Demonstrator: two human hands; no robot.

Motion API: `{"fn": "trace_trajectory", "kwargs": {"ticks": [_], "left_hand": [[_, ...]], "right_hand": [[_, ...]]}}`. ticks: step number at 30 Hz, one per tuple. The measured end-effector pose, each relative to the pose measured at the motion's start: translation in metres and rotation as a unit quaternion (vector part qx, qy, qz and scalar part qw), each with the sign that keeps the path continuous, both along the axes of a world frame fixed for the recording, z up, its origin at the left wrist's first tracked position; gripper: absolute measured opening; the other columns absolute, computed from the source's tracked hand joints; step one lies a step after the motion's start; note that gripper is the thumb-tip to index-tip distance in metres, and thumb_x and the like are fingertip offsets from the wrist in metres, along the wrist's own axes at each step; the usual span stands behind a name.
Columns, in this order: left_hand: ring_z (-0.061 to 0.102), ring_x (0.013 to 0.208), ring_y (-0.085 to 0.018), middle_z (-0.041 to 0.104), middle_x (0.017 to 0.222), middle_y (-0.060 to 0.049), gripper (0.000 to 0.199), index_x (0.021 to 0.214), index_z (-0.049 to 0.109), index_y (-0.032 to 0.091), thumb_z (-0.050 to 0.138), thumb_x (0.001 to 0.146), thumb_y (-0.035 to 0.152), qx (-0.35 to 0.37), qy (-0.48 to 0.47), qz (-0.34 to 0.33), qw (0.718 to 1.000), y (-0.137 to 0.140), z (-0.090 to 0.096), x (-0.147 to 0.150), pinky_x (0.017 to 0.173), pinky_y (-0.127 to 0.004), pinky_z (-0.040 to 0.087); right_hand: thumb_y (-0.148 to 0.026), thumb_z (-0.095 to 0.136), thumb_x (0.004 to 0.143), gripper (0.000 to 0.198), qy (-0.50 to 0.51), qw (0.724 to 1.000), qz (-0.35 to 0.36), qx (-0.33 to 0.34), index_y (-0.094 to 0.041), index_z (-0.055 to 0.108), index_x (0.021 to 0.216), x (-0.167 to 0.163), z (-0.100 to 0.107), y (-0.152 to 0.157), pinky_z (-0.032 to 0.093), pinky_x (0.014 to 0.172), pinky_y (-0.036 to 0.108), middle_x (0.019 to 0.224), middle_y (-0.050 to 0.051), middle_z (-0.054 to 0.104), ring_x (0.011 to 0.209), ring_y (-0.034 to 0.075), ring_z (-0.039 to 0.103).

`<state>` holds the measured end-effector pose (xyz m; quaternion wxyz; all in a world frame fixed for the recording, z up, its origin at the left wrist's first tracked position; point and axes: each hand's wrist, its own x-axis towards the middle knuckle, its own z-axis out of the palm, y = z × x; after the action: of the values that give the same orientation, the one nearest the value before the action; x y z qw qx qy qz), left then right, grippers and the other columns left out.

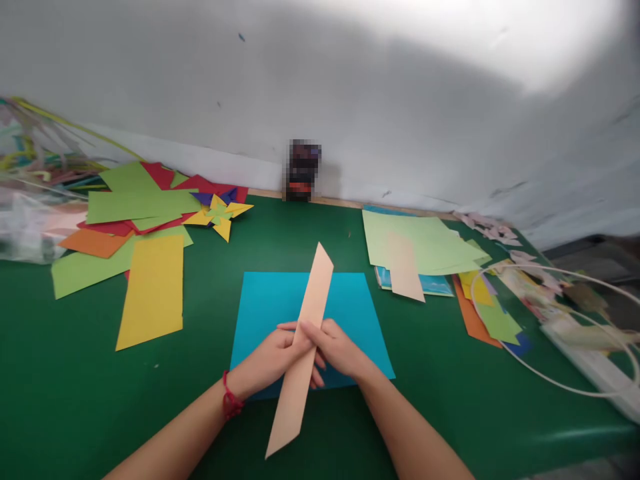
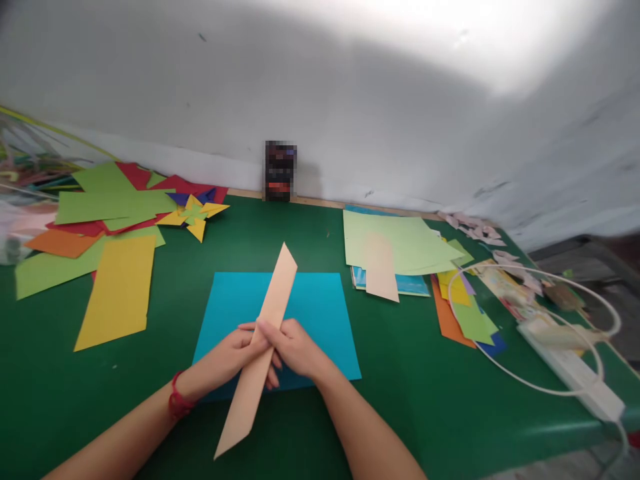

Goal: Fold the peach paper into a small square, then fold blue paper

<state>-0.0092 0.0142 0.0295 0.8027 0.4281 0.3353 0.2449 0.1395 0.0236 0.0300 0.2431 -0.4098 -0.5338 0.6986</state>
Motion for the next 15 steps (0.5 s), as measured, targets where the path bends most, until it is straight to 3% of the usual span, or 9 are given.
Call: {"fn": "trace_trajectory", "kwargs": {"ticks": [4, 8, 12, 14, 15], "left_hand": [[0.066, 0.066, -0.019, 0.07, 0.077, -0.013, 0.037, 0.095, 0.063, 0.009, 0.05, 0.081, 0.041, 0.009, 0.0, -0.029, 1.0, -0.002, 0.002, -0.001, 0.067, -0.033, 0.053], [0.066, 0.07, -0.019, 0.071, 0.077, -0.011, 0.035, 0.086, 0.068, 0.01, 0.047, 0.083, 0.039, 0.048, 0.003, -0.152, 0.987, -0.002, 0.016, -0.009, 0.072, -0.031, 0.051], [0.064, 0.083, -0.018, 0.071, 0.083, -0.01, 0.033, 0.091, 0.068, 0.012, 0.049, 0.082, 0.038, 0.093, -0.018, -0.276, 0.956, 0.0, 0.02, -0.013, 0.083, -0.03, 0.046], [0.065, 0.08, -0.019, 0.071, 0.085, -0.01, 0.034, 0.092, 0.067, 0.012, 0.05, 0.081, 0.04, 0.058, -0.004, -0.249, 0.967, 0.001, 0.013, -0.01, 0.08, -0.031, 0.048], [0.065, 0.079, -0.019, 0.071, 0.084, -0.01, 0.035, 0.091, 0.066, 0.012, 0.049, 0.081, 0.041, 0.033, 0.014, -0.198, 0.98, 0.002, 0.009, -0.009, 0.078, -0.032, 0.049]], "right_hand": [[-0.05, 0.034, 0.086, 0.053, -0.018, 1.0, -0.024, 0.004, -0.01, 0.065, 0.101, 0.003, 0.004, 0.004, 0.021, 0.038, 0.019, 0.039, -0.006, 0.033, 0.037, 0.006, 0.032], [-0.051, 0.039, 0.084, 0.05, 0.024, 0.981, -0.191, 0.005, -0.011, 0.068, 0.092, 0.016, -0.002, 0.021, 0.016, 0.036, 0.02, 0.043, -0.005, 0.035, 0.038, 0.005, 0.027], [-0.05, 0.043, 0.082, 0.045, 0.109, 0.924, -0.366, 0.019, -0.011, 0.066, 0.089, 0.039, -0.008, 0.037, 0.013, 0.034, 0.019, 0.036, -0.009, 0.023, 0.034, 0.005, 0.018], [-0.048, 0.047, 0.081, 0.04, 0.137, 0.91, -0.391, 0.012, -0.013, 0.065, 0.086, 0.047, -0.007, 0.039, 0.015, 0.033, 0.018, 0.036, -0.009, 0.023, 0.033, 0.004, 0.018], [-0.047, 0.048, 0.08, 0.038, 0.145, 0.91, -0.389, 0.005, -0.014, 0.065, 0.084, 0.049, -0.005, 0.039, 0.017, 0.033, 0.018, 0.036, -0.009, 0.023, 0.033, 0.004, 0.018]]}}
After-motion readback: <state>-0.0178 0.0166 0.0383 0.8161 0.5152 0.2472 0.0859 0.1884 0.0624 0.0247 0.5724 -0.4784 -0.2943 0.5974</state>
